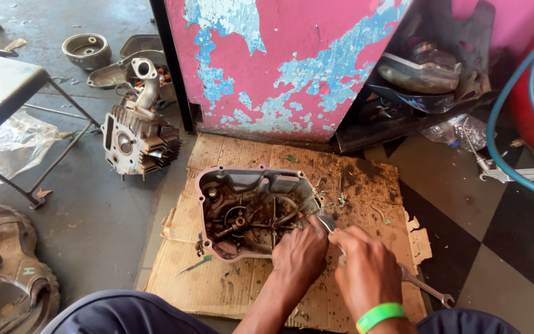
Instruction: The person scrapes residue from the mating surface of a motorcycle engine case using a metal tool.
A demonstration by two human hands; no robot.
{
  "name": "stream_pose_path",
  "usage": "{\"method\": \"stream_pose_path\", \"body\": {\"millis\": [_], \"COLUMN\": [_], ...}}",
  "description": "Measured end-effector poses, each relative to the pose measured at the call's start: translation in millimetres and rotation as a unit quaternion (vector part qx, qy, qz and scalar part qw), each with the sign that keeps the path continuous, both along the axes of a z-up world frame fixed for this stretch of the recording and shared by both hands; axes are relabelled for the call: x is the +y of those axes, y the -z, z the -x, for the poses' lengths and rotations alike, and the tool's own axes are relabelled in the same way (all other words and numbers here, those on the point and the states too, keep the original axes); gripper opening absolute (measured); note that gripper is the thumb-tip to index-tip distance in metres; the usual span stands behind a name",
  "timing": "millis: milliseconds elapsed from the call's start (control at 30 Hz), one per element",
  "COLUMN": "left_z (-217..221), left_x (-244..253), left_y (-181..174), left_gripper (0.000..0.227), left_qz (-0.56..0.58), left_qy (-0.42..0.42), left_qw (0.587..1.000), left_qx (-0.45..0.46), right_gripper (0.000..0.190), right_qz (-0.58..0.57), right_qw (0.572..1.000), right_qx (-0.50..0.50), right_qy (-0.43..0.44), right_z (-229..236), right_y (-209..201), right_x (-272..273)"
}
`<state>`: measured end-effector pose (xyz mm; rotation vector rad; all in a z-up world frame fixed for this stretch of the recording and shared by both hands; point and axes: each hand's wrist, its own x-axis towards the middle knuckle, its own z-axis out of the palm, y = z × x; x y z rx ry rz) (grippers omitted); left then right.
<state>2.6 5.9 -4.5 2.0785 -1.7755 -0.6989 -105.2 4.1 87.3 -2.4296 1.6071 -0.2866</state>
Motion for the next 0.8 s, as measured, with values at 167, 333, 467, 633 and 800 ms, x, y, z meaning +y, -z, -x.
{"method": "stream_pose_path", "body": {"millis": [167,333,467,633,800], "left_z": [4,-2,-9,-19,-36], "left_x": [-6,-9,-12,-25,-35], "left_y": [9,11,5,4,-3], "left_gripper": [0.036,0.034,0.037,0.040,0.049], "left_qz": [0.003,0.073,-0.035,0.027,-0.013], "left_qy": [-0.002,0.005,0.021,0.042,0.051], "left_qw": [1.000,0.996,0.999,0.996,0.995], "left_qx": [-0.011,-0.044,-0.035,-0.069,-0.082], "right_gripper": [0.041,0.041,0.041,0.040,0.033], "right_qz": [0.014,0.002,-0.055,0.019,0.047], "right_qw": [1.000,1.000,0.997,0.992,0.986], "right_qx": [0.016,0.003,-0.013,-0.118,-0.158], "right_qy": [0.000,0.000,0.047,-0.028,-0.037], "right_z": [-5,-11,-8,0,-5], "right_y": [-1,-7,2,16,18], "right_x": [-4,-16,-18,-37,-45]}}
